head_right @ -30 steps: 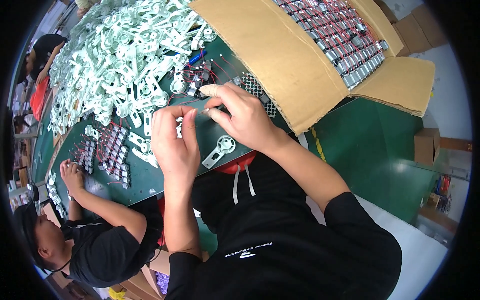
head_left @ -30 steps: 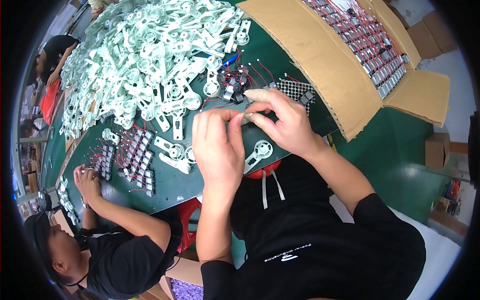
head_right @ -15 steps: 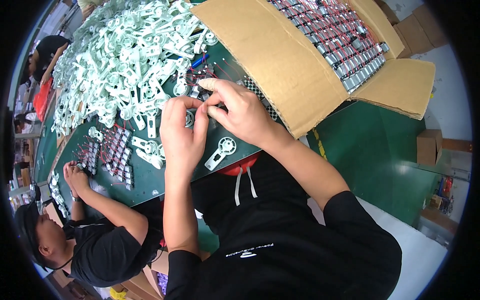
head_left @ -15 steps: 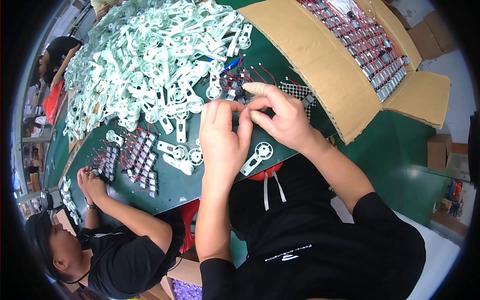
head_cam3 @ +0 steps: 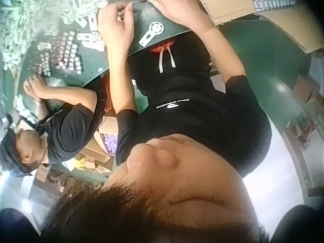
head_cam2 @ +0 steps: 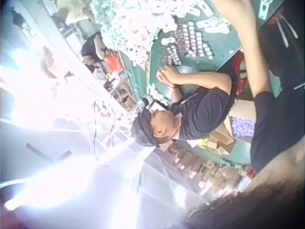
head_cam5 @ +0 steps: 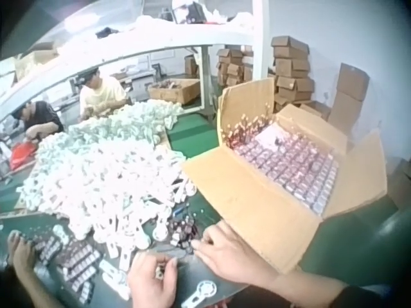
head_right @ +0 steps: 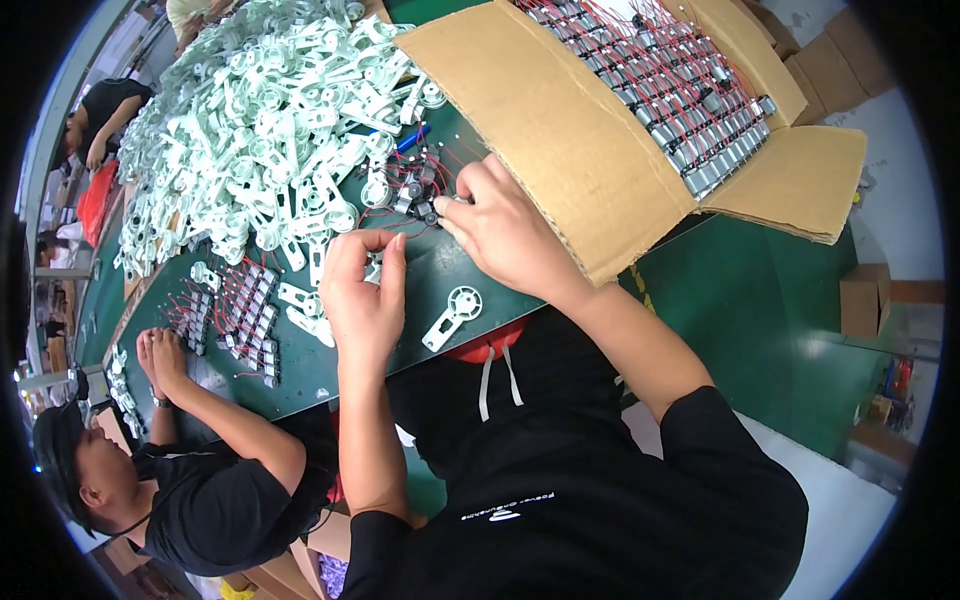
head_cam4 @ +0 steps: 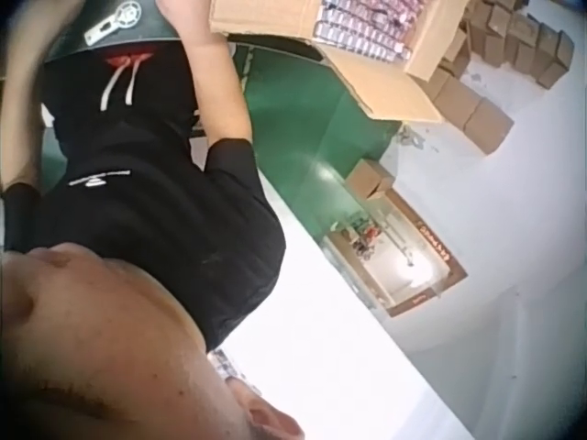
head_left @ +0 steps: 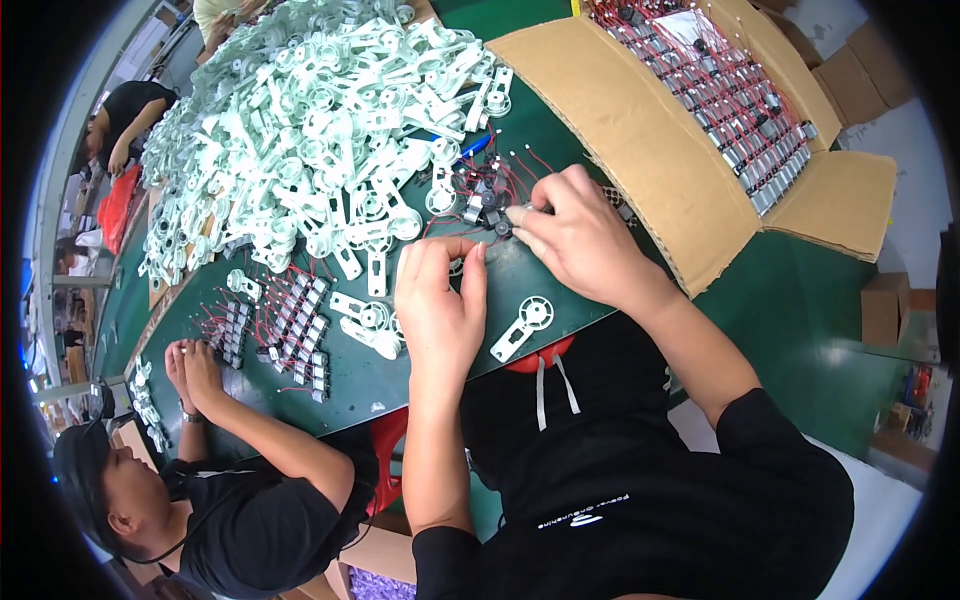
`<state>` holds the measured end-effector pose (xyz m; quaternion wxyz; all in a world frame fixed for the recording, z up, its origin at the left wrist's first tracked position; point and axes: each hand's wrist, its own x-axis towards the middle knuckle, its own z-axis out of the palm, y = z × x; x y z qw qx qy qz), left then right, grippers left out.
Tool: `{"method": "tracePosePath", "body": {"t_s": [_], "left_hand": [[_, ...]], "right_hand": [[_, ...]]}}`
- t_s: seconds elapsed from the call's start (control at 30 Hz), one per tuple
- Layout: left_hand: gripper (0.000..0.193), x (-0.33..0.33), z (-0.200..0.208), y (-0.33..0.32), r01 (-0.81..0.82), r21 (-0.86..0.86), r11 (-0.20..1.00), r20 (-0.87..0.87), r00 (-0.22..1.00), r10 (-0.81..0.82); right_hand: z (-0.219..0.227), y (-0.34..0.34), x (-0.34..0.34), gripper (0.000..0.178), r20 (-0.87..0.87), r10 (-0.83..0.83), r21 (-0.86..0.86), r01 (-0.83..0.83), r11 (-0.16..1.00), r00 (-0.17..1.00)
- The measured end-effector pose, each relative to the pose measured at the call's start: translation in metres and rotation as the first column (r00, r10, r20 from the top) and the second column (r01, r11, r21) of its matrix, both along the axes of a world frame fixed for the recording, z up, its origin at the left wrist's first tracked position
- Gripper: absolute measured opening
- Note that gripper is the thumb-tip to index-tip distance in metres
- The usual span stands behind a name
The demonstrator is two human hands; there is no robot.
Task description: The person assembles electronic components into white plastic housings by hand at an industrial workstation.
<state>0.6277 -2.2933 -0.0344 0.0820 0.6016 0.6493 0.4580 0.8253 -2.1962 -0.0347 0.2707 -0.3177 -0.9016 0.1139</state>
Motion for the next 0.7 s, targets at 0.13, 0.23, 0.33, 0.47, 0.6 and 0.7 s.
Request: {"method": "tracePosePath", "body": {"t_s": [0.13,0.23,0.33,0.47,0.6,0.7], "left_hand": [[0.010,-0.002,0.008,-0.006,-0.139,0.002,0.990,0.049,0.989,0.139],[0.012,-0.010,0.023,-0.011,-0.187,-0.009,0.982,0.096,0.978,0.187],[0.010,-0.014,0.034,-0.023,-0.097,-0.045,0.994,0.167,0.981,0.103],[0.006,-0.011,0.044,-0.036,0.127,-0.046,0.991,0.426,0.900,-0.096],[0.011,-0.012,0.041,-0.046,0.224,0.018,0.974,0.480,0.853,-0.205],[0.012,-0.014,0.028,-0.051,0.252,0.027,0.967,0.559,0.798,-0.224]], "right_hand": [[-0.014,-0.001,0.000,0.030,0.163,-0.048,0.088,0.034,0.996,0.985],[-0.001,-0.003,0.000,0.035,0.124,-0.015,0.087,0.004,0.996,0.992],[0.022,-0.016,-0.003,0.040,-0.225,0.030,-0.131,-0.060,0.990,0.974],[0.028,-0.025,-0.011,0.032,-0.503,0.165,-0.362,-0.380,0.851,0.849],[0.018,-0.031,-0.014,0.019,-0.636,0.119,-0.540,-0.550,0.637,0.762],[0.024,-0.036,-0.010,0.005,-0.632,0.030,-0.658,-0.557,0.507,0.774]]}}
